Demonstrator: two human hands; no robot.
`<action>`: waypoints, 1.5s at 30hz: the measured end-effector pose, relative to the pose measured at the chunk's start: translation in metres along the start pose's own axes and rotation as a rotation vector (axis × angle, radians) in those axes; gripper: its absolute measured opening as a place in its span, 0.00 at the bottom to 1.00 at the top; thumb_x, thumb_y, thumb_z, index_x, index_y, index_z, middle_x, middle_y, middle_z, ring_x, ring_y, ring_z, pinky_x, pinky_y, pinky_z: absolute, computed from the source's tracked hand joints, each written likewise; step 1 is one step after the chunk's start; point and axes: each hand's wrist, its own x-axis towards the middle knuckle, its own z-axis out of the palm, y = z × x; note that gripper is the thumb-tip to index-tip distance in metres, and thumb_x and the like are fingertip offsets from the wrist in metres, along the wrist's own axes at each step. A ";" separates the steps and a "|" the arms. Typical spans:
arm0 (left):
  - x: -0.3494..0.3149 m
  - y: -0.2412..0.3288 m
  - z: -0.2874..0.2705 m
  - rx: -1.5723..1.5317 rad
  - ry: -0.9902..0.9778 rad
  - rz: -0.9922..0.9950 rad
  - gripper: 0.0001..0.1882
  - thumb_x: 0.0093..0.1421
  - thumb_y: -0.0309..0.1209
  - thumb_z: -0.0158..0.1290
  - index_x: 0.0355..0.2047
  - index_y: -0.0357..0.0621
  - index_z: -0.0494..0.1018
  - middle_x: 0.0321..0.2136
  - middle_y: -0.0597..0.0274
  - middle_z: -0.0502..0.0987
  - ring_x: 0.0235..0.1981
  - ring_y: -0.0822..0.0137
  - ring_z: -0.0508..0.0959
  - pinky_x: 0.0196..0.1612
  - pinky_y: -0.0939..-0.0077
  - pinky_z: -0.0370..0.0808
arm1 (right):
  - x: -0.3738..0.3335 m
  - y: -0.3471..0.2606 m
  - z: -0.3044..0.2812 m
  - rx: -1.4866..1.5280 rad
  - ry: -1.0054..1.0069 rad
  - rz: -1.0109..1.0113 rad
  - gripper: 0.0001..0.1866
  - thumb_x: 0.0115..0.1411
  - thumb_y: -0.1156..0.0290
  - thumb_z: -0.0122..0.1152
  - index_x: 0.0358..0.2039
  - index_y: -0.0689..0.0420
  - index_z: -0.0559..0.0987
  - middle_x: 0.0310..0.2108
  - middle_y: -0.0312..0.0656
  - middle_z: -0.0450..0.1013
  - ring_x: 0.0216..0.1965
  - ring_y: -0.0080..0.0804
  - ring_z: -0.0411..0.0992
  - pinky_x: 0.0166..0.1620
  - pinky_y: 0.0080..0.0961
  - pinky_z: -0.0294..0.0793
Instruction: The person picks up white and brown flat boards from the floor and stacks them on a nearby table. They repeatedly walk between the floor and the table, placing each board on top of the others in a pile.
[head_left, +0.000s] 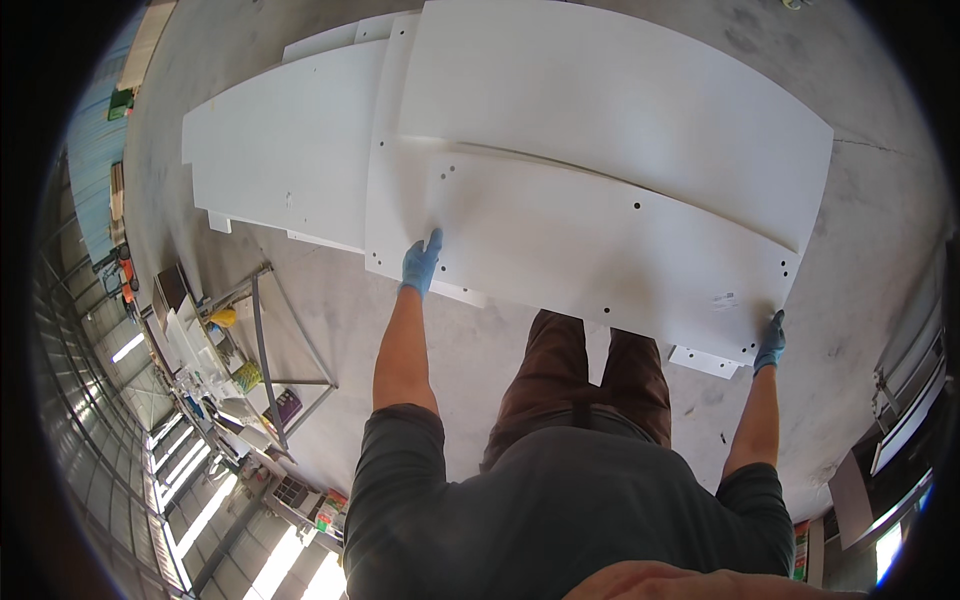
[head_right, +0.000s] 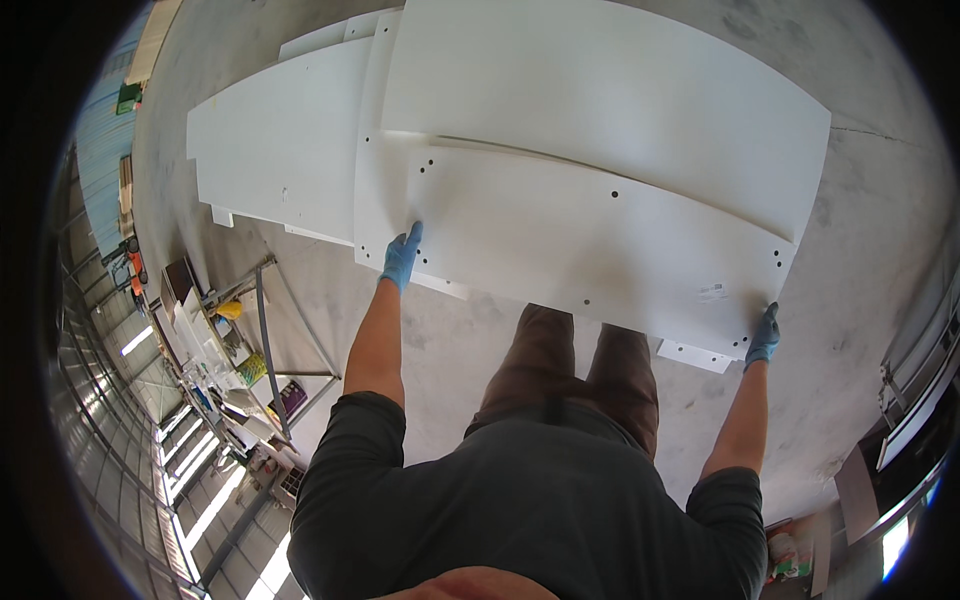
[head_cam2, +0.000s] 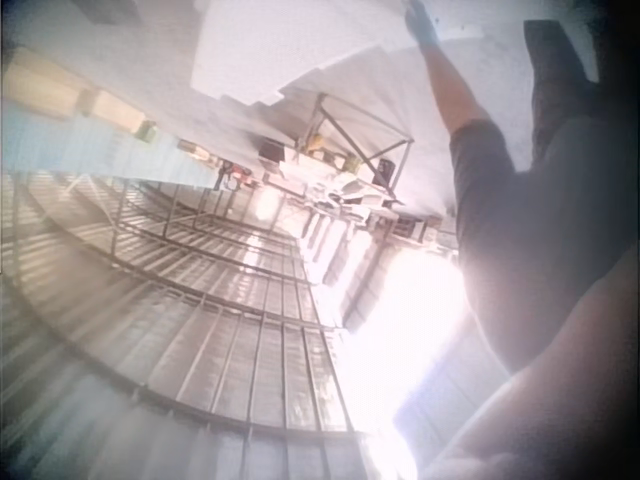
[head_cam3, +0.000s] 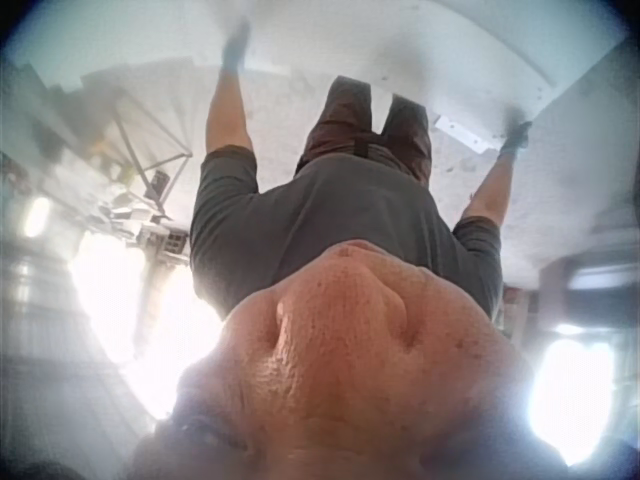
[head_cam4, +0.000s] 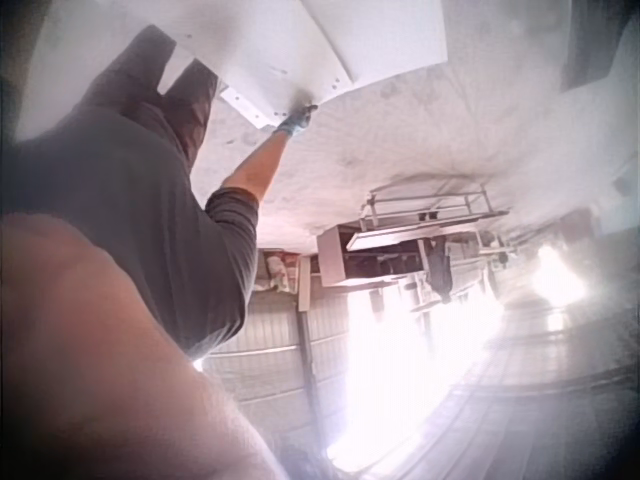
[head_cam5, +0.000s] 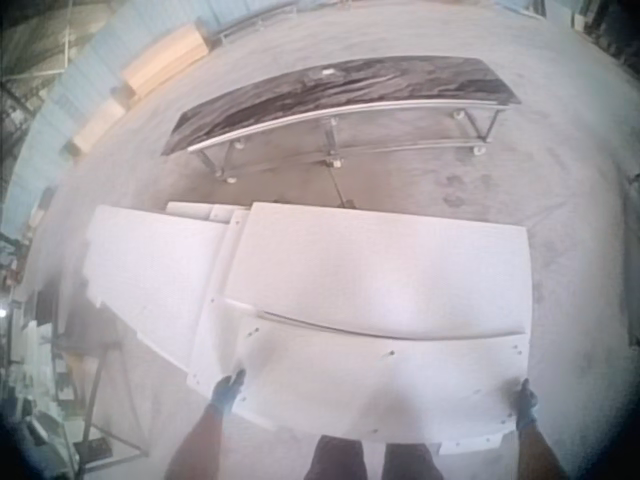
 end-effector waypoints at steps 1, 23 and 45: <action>-0.002 0.005 0.000 0.000 0.001 0.009 0.40 0.59 0.70 0.53 0.28 0.37 0.77 0.22 0.56 0.79 0.26 0.62 0.79 0.37 0.63 0.76 | -0.001 -0.002 0.000 0.028 -0.056 -0.080 0.36 0.64 0.34 0.57 0.47 0.58 0.85 0.38 0.35 0.81 0.35 0.26 0.74 0.41 0.26 0.75; -0.240 -0.149 -0.076 -0.497 0.532 -0.370 0.34 0.60 0.63 0.54 0.27 0.40 0.81 0.17 0.63 0.75 0.16 0.69 0.76 0.26 0.70 0.74 | -0.133 -0.128 -0.005 -0.068 -0.053 -0.380 0.44 0.61 0.32 0.57 0.50 0.68 0.82 0.46 0.47 0.81 0.42 0.41 0.78 0.50 0.38 0.79; -0.182 -0.536 -0.430 -0.917 0.865 -0.589 0.34 0.59 0.63 0.56 0.25 0.37 0.78 0.19 0.60 0.76 0.18 0.68 0.76 0.23 0.70 0.74 | -0.671 -0.162 0.435 -0.201 -0.590 -0.858 0.38 0.62 0.32 0.57 0.38 0.62 0.85 0.34 0.39 0.81 0.31 0.30 0.75 0.36 0.30 0.77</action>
